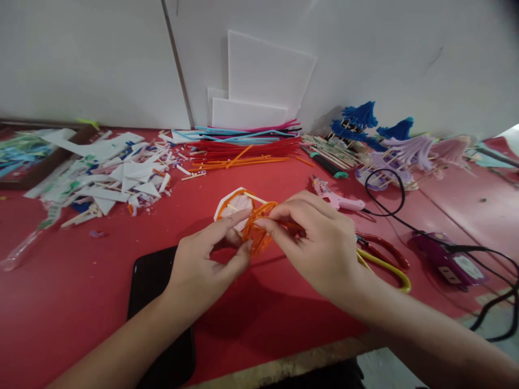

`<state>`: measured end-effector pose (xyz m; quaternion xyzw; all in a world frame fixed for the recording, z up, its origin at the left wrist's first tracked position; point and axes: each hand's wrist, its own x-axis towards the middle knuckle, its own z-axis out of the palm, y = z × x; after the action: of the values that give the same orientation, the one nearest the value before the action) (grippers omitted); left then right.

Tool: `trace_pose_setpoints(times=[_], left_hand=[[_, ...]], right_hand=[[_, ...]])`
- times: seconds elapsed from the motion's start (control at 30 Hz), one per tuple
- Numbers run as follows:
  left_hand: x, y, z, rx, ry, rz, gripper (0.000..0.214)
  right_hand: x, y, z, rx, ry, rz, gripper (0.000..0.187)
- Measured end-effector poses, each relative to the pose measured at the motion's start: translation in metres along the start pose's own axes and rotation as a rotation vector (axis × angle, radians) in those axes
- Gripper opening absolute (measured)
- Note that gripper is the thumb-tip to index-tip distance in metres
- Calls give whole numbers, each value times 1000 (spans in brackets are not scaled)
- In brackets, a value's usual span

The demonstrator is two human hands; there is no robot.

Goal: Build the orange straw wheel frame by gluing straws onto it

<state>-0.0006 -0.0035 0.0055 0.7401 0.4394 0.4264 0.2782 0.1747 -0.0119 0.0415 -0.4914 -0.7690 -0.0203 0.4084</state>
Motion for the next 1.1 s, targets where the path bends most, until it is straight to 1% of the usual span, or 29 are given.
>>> trace_pose_setpoints(times=[0.2,0.4,0.47,0.6,0.77,0.87,1.0,1.1], left_hand=[[1,1,-2,30,-5,3,41],[0,1,-1,22,-29,-1,44],[0,1,-1,19,-28,-9,45],[0,2,-1,22,-25,-14,45],[0,1,-2,44,-35,-7,46],[1,2,-2,75,-30,8,43],[1,5,-2,106,-34,32,28],[2,7,-2,131,-40,63,26]], right_hand=[[0,0,-1,8,-19,25,7],[2,2,-3,24,-40,42,5],[3,3,-3,34,-41,69,5],[4,4,-4,50,-37,123,11],[7,6,-4,123,-76,181,11],[8,8,-4,181,-100,217,10],[11,14,-5,202,-119,223,13],[13,19,-4,256,-196,283,16]])
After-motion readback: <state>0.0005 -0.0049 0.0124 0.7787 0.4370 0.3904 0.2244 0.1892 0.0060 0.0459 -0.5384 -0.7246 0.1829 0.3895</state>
